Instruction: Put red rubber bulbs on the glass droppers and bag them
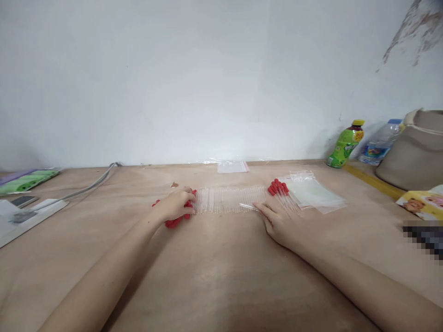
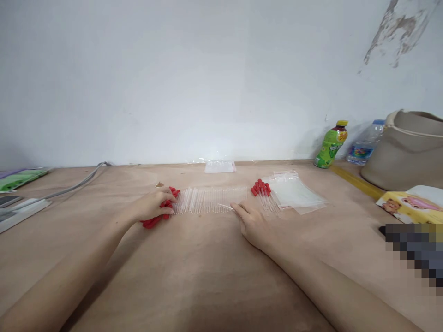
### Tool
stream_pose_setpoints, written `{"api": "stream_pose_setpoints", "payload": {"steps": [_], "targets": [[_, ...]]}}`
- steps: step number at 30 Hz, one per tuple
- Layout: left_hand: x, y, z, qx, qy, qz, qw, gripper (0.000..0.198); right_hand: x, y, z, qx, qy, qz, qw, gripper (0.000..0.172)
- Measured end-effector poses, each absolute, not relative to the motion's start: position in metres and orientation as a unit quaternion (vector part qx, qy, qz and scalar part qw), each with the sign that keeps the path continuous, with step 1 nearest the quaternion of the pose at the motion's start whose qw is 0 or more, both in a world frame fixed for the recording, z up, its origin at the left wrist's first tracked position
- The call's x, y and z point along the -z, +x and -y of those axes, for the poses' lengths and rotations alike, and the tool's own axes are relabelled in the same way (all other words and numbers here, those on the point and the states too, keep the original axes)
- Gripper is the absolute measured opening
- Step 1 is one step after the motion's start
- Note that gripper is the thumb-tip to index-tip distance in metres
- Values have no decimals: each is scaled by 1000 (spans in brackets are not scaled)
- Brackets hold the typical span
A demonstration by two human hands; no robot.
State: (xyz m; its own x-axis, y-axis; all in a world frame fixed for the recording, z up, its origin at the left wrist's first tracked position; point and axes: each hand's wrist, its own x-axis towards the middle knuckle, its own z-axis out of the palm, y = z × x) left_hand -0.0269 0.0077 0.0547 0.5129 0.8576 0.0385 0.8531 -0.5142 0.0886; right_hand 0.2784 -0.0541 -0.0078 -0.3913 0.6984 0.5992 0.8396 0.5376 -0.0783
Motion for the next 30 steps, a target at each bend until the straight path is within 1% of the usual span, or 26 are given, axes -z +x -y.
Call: {"api": "stream_pose_setpoints", "payload": {"steps": [4,8,13,15,18,20,22,24,26,28,30], "targets": [[-53,-26,-8,-28,871,-490,27,13,6,278,53,112,-460,828,300,28],[-53,-28,-10,-62,863,-500,26,13,5,278,52,93,-482,816,305,22],[-64,-34,-8,-101,845,-525,33,15,8,279,51,82,-486,811,314,25],[-69,-32,-4,-133,831,-535,74,14,10,279,50,81,-485,812,314,28],[-67,-18,5,-198,806,-528,177,11,13,279,49,91,-485,812,311,29],[-56,1,15,-268,796,-490,233,9,14,279,48,100,-480,815,310,27],[-38,23,26,-316,801,-435,262,4,14,280,49,106,-476,818,304,25],[-20,41,37,-313,817,-393,283,1,13,279,51,108,-470,823,298,24],[-6,53,46,-309,836,-361,276,12,11,279,52,107,-460,831,295,22],[1,56,50,-299,859,-347,230,23,10,279,53,103,-444,841,290,22],[2,56,50,-287,872,-348,188,24,10,278,54,98,-436,847,288,22]]}}
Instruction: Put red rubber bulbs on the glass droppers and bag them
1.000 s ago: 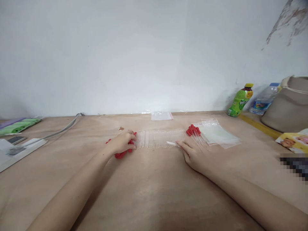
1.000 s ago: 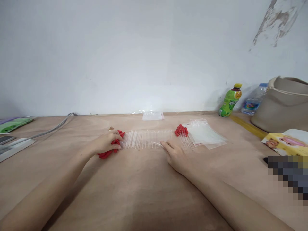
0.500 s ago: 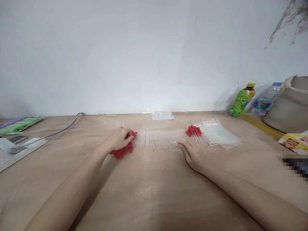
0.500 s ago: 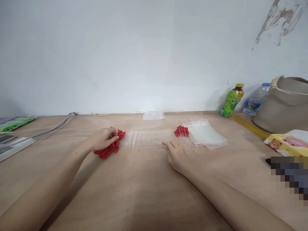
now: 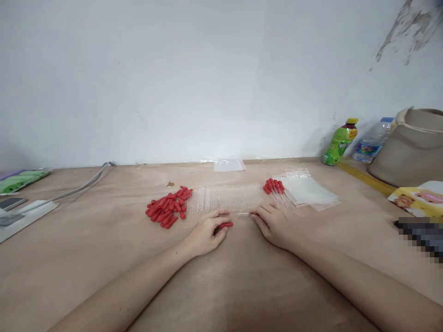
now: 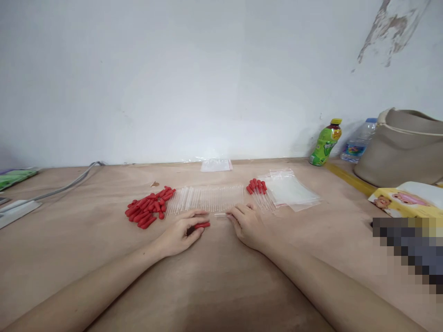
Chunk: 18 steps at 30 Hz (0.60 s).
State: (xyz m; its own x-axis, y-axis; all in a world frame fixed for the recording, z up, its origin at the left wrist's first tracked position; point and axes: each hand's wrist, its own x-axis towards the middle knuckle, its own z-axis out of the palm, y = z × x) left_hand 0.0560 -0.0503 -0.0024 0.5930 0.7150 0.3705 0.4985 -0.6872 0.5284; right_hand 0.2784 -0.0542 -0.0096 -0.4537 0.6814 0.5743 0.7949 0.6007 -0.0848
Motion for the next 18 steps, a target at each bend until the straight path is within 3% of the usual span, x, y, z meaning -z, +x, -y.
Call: {"api": "stream_pose_setpoints", "payload": {"steps": [7,18], "targets": [[1,56,47,-303,850,-388,186,15,6,271,60,52,-425,853,299,22],[8,58,43,-345,793,-412,287,14,14,264,57,-43,-388,857,337,20]]}}
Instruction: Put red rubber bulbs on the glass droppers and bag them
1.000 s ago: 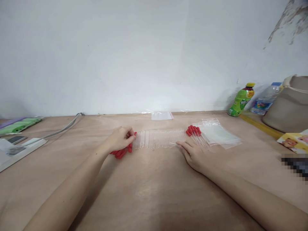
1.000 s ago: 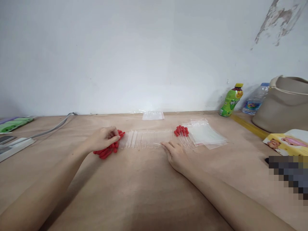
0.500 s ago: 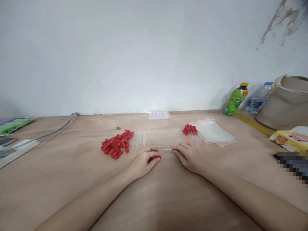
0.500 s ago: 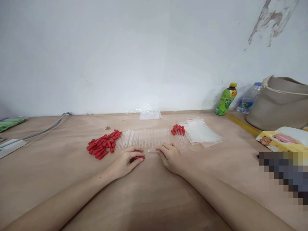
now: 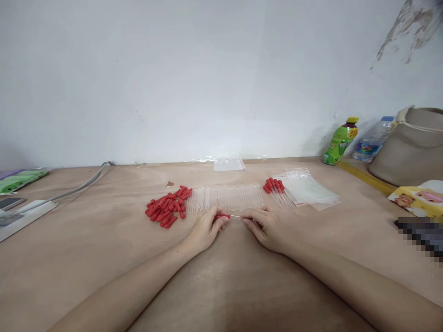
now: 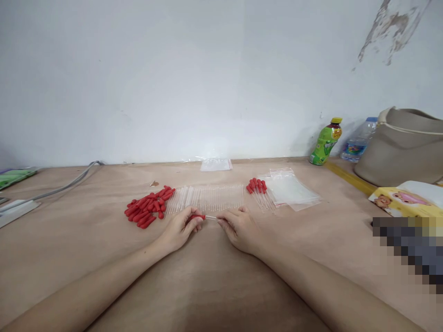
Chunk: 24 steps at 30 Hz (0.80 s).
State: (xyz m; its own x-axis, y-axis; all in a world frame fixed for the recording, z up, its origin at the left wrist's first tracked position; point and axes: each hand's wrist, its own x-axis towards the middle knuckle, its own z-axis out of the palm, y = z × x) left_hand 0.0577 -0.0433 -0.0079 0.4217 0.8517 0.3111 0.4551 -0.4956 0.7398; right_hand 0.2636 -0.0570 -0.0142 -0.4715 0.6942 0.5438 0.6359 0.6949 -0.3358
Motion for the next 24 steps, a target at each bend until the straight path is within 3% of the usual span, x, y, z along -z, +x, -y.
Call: {"api": "stream_pose_setpoints", "payload": {"steps": [16,24], "targets": [[7,58,45,-304,762,-370,436,19,24,269,44,-110,-348,863,350,17],[9,59,43,-316,748,-411,414,23,13,263,53,-62,-368,864,337,22]]}}
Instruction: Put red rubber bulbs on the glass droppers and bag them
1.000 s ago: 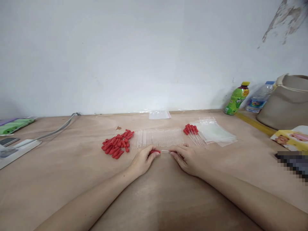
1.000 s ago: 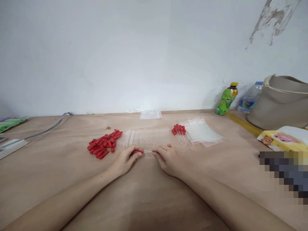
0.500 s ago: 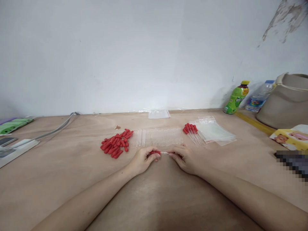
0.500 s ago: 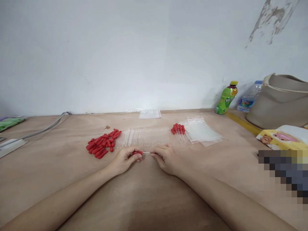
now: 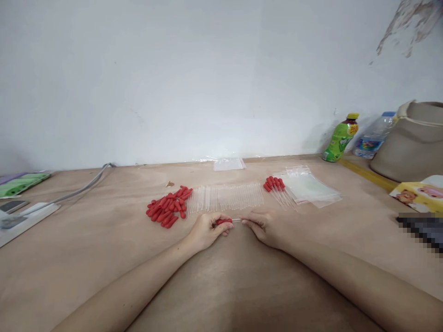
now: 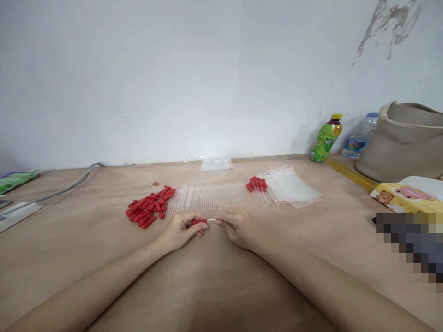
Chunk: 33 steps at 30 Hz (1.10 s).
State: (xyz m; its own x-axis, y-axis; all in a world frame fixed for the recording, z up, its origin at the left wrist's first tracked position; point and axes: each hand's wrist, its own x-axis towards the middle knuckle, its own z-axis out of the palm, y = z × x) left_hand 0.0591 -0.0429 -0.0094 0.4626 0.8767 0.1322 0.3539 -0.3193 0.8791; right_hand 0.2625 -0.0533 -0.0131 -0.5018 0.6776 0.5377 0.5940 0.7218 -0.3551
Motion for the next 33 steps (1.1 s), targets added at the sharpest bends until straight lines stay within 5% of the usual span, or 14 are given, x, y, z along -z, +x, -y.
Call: {"api": "stream_pose_setpoints", "payload": {"steps": [8,22,33], "targets": [[6,54,42,-315,791,-415,322,22,-5,269,59,-49,-387,875,286,19],[8,57,48,-286,786,-379,396,20,17,265,53,-43,-329,883,331,20],[8,56,49,-280,815,-366,350,18,15,257,55,-52,-361,884,292,23]]}}
